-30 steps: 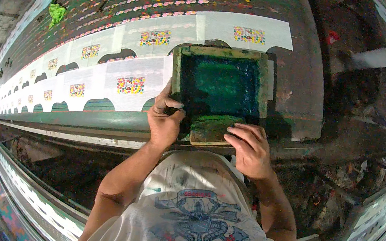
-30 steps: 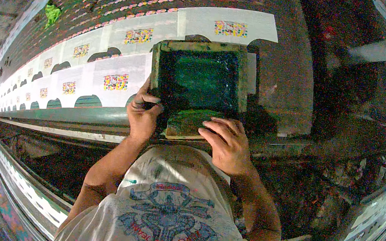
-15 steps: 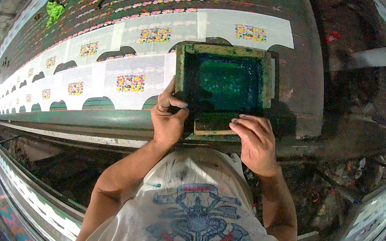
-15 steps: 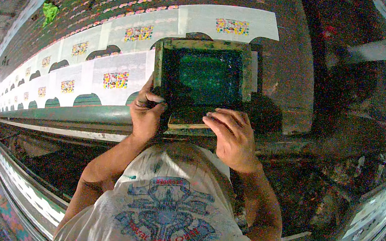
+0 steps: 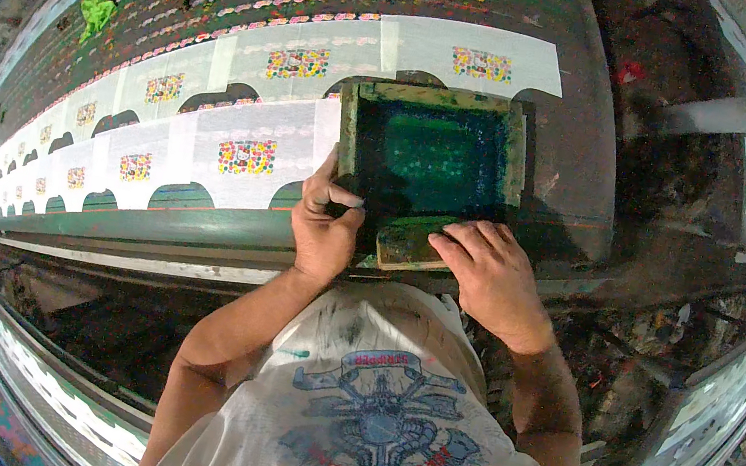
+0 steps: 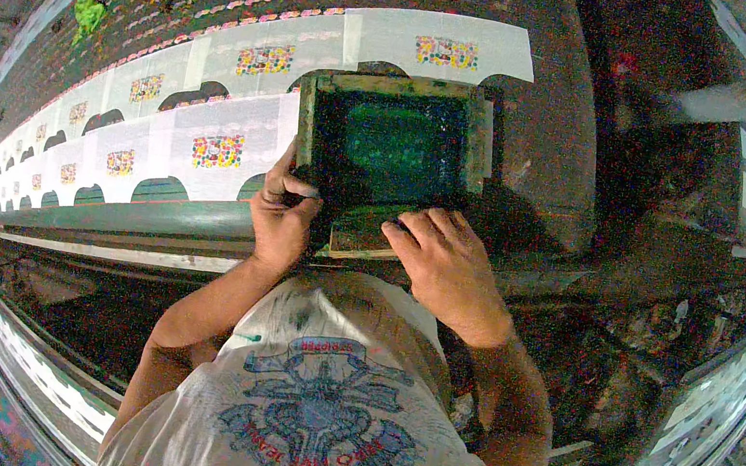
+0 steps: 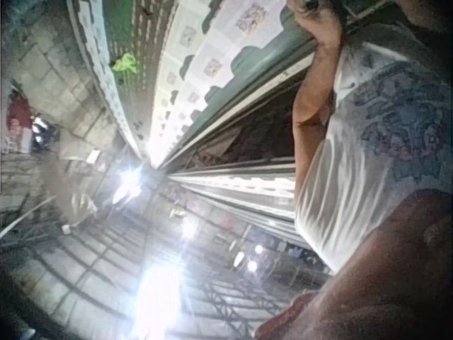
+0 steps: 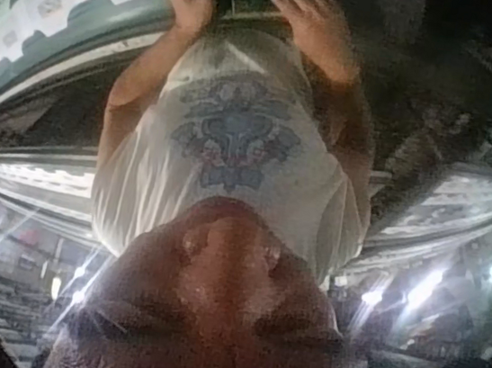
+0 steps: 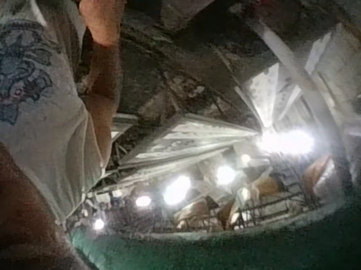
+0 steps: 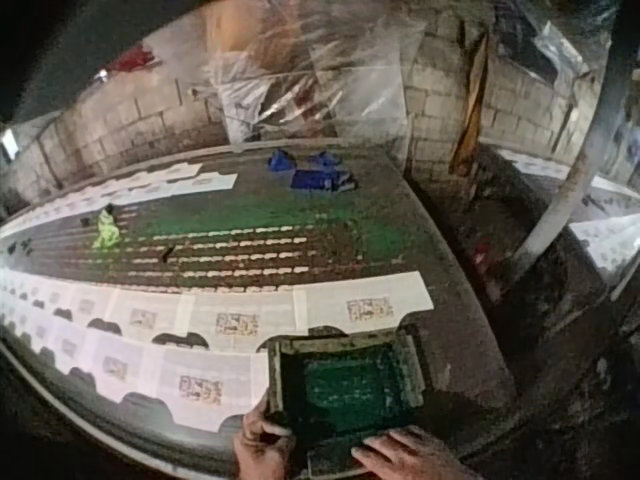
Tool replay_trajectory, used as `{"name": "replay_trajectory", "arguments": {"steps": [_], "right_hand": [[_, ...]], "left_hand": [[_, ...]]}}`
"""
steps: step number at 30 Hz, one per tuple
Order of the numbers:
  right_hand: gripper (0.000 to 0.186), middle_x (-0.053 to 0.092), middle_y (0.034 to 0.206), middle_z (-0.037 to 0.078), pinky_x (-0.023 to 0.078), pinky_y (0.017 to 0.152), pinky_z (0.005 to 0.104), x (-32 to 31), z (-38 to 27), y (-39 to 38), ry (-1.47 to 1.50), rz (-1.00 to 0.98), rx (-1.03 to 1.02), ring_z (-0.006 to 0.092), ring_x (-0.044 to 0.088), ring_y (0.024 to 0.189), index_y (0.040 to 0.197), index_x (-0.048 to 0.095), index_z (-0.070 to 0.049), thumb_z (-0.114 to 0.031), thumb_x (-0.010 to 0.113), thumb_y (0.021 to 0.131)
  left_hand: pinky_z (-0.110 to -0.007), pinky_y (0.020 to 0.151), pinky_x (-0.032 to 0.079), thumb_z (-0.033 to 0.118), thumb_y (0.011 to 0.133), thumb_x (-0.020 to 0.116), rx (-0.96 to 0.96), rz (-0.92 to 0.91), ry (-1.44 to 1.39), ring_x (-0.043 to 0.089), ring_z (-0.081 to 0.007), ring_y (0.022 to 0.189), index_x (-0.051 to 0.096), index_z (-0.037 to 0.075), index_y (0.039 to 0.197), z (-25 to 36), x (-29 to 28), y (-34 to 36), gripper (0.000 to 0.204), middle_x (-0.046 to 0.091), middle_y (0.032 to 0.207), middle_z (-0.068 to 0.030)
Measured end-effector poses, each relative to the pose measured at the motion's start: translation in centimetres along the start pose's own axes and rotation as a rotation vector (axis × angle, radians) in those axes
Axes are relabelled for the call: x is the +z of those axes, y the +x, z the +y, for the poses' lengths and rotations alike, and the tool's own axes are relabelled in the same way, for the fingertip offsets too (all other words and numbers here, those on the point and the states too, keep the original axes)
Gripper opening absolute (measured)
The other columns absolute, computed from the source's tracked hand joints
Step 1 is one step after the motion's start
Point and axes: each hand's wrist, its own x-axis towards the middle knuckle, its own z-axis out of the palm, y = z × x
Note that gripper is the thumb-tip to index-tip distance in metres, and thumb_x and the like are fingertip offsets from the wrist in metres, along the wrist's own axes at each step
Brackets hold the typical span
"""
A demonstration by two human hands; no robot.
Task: The person holds a screen printing frame over a long sheet of paper and repeatedly uses a squeegee to spread green ink across the screen. The person occasionally lifts the frame to inspect the ink distribution and continues the spreading motion along the length of the paper.
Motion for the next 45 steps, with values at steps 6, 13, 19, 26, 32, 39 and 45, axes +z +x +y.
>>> {"name": "replay_trajectory", "arguments": {"steps": [6,13,19,26,32,39,45], "right_hand": [[0.038,0.073,0.118,0.016,0.057,0.106,0.0493,-2.7,3.6,3.9,0.146,-0.172,0.017,0.0384,0.07,0.119,0.127,0.075,-0.005,-0.001,0.065,0.09],[0.032,0.074,0.118,0.019,0.057,0.104,0.0529,-1.2,7.8,10.0,0.109,-0.037,0.018,0.0427,0.069,0.119,0.127,0.075,-0.001,0.003,0.065,0.097],[0.042,0.073,0.122,0.017,0.056,0.108,0.053,-0.6,8.5,11.8,0.076,-0.041,0.093,0.0421,0.069,0.121,0.135,0.074,-0.006,0.004,0.064,0.096],[0.056,0.071,0.127,0.015,0.052,0.114,0.0517,0.3,5.7,8.1,0.039,-0.054,0.036,0.0409,0.065,0.12,0.14,0.074,-0.007,0.01,0.061,0.088],[0.058,0.07,0.132,0.013,0.051,0.114,0.051,0.1,1.8,4.1,0.065,-0.128,0.065,0.0382,0.063,0.122,0.142,0.073,-0.006,0.008,0.064,0.087],[0.054,0.069,0.134,0.014,0.051,0.111,0.0508,1.1,-1.1,0.2,0.025,-0.07,0.032,0.0369,0.062,0.122,0.14,0.074,-0.005,0.001,0.068,0.087],[0.046,0.069,0.134,0.011,0.053,0.105,0.0506,1.5,-1.6,-1.3,0.079,-0.059,0.039,0.035,0.061,0.123,0.137,0.075,-0.008,-0.02,0.081,0.092]], "left_hand": [[-0.044,0.129,0.039,-0.015,0.081,0.072,-0.085,-0.005,-0.063,0.056,-0.0357,0.153,0.077,0.004,0.102,-0.7,-0.4,-0.1,0.029,0.053,0.171,-0.0289],[-0.043,0.128,0.039,-0.016,0.094,0.067,-0.044,0.002,-0.187,0.053,-0.0334,0.157,0.076,0.001,0.111,-0.8,-0.3,0.1,0.026,0.053,0.171,-0.0282],[-0.043,0.128,0.04,-0.016,0.096,0.068,0.012,-0.021,-0.082,0.055,-0.0334,0.156,0.074,0.0,0.116,-0.7,-0.6,0.2,0.027,0.054,0.17,-0.0278],[-0.044,0.129,0.04,-0.018,0.098,0.066,-0.031,-0.011,-0.267,0.052,-0.0341,0.158,0.073,-0.002,0.117,-0.2,-0.1,0.2,0.026,0.051,0.173,-0.028],[-0.044,0.129,0.039,-0.017,0.1,0.067,-0.012,-0.021,-0.175,0.052,-0.0346,0.158,0.074,-0.002,0.124,-0.2,-0.4,0.0,0.029,0.05,0.173,-0.0287],[-0.044,0.131,0.039,-0.015,0.09,0.074,0.023,-0.025,-0.046,0.051,-0.0364,0.159,0.075,0.002,0.13,-1.2,-0.2,-0.1,0.044,0.05,0.172,-0.0285],[-0.045,0.13,0.041,-0.015,0.076,0.075,0.095,-0.035,0.138,0.055,-0.0396,0.155,0.076,0.005,0.126,-0.6,0.1,0.0,0.054,0.053,0.17,-0.0276]]}}
